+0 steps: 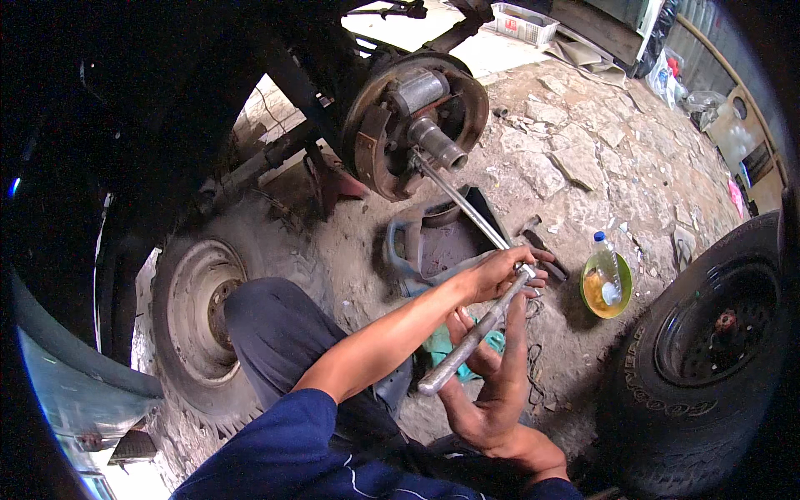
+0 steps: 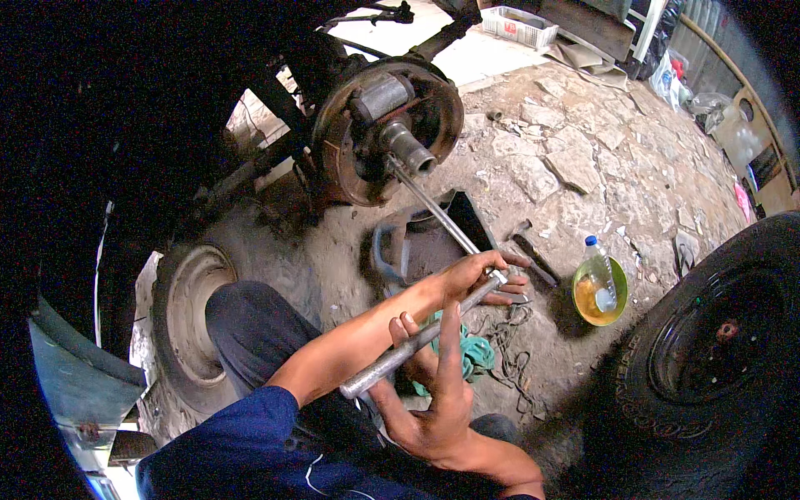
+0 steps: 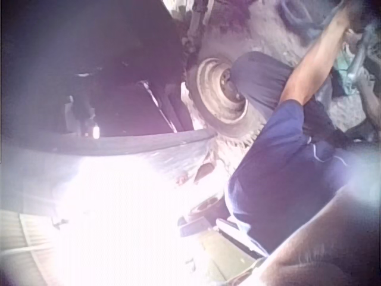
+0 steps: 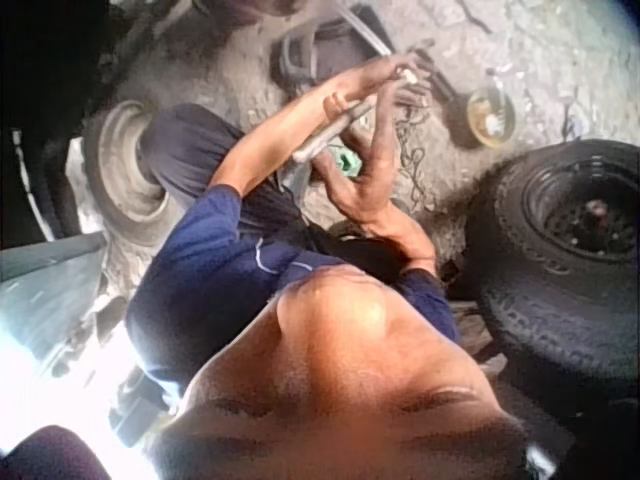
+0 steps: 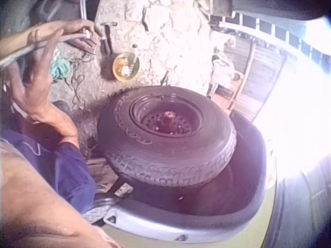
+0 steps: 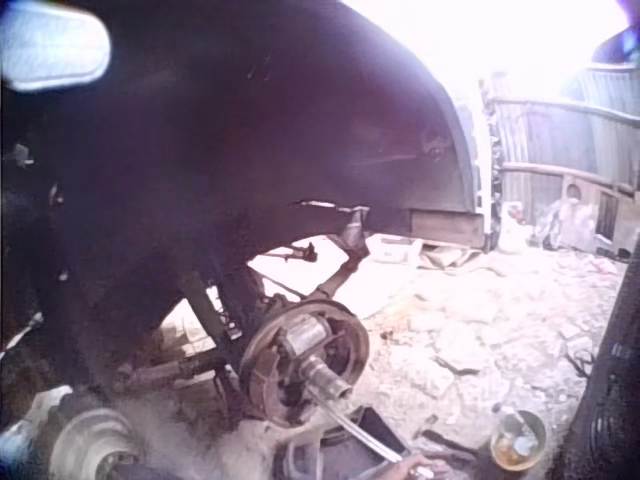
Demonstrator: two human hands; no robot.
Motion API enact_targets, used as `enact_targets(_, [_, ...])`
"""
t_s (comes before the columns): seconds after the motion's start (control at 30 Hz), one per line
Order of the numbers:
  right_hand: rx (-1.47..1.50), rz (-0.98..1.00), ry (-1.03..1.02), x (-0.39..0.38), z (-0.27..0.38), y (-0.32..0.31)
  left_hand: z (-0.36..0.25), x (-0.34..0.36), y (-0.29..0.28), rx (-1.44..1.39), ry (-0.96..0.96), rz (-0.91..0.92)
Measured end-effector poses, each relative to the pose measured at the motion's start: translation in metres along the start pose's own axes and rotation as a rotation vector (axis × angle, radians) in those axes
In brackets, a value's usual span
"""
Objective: The person uses a T-handle socket wrench to turn a component on a vehicle's wheel hub and brake assembly while crouching on the ground.
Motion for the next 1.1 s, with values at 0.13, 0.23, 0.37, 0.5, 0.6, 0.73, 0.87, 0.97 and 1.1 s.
enact_targets(0.13, [-0.135,-0.135,-0.04,0.014,0.006,-0.019,0.003,0.004,-0.003,0.067,-0.06,-0.017])
enact_targets(0.23, [-0.381,-0.051,-0.068,0.033,0.017,-0.032,-0.003,-0.006,0.0,0.272,-0.121,-0.019])
enact_targets(0.37, [-0.697,-0.015,-0.392,0.062,0.07,-0.039,-0.008,-0.008,-0.014,0.275,-0.011,0.11])
enact_targets(0.5, [-0.807,-0.372,-0.651,0.082,0.088,-0.058,-0.013,-0.008,-0.007,0.296,0.269,-0.016])
enact_targets(0.6, [-1.008,-0.383,-0.983,0.095,0.082,-0.063,-0.011,-0.011,-0.009,0.318,0.293,-0.131])
enact_targets(0.73, [-1.28,-0.36,-1.255,0.108,0.058,-0.087,-0.007,-0.017,-0.002,0.291,0.2,-0.18])
enact_targets(0.87, [-1.278,-0.33,-1.095,0.145,0.023,-0.133,-0.012,-0.035,0.012,0.436,0.201,-0.246])
enact_targets(0.97, [-1.28,-0.245,-0.991,0.164,0.004,-0.156,-0.003,-0.033,-0.003,0.488,0.266,-0.272])
enact_targets(1.1, [-1.296,-0.211,-0.889,0.181,-0.044,-0.185,0.002,-0.039,-0.006,0.57,0.179,-0.252])
Point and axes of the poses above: each hand's wrist, its own x-axis towards the middle knuckle, its own y-axis out of the palm, z = x × y, the point moved 7 cm from there along x, towards the middle knuckle
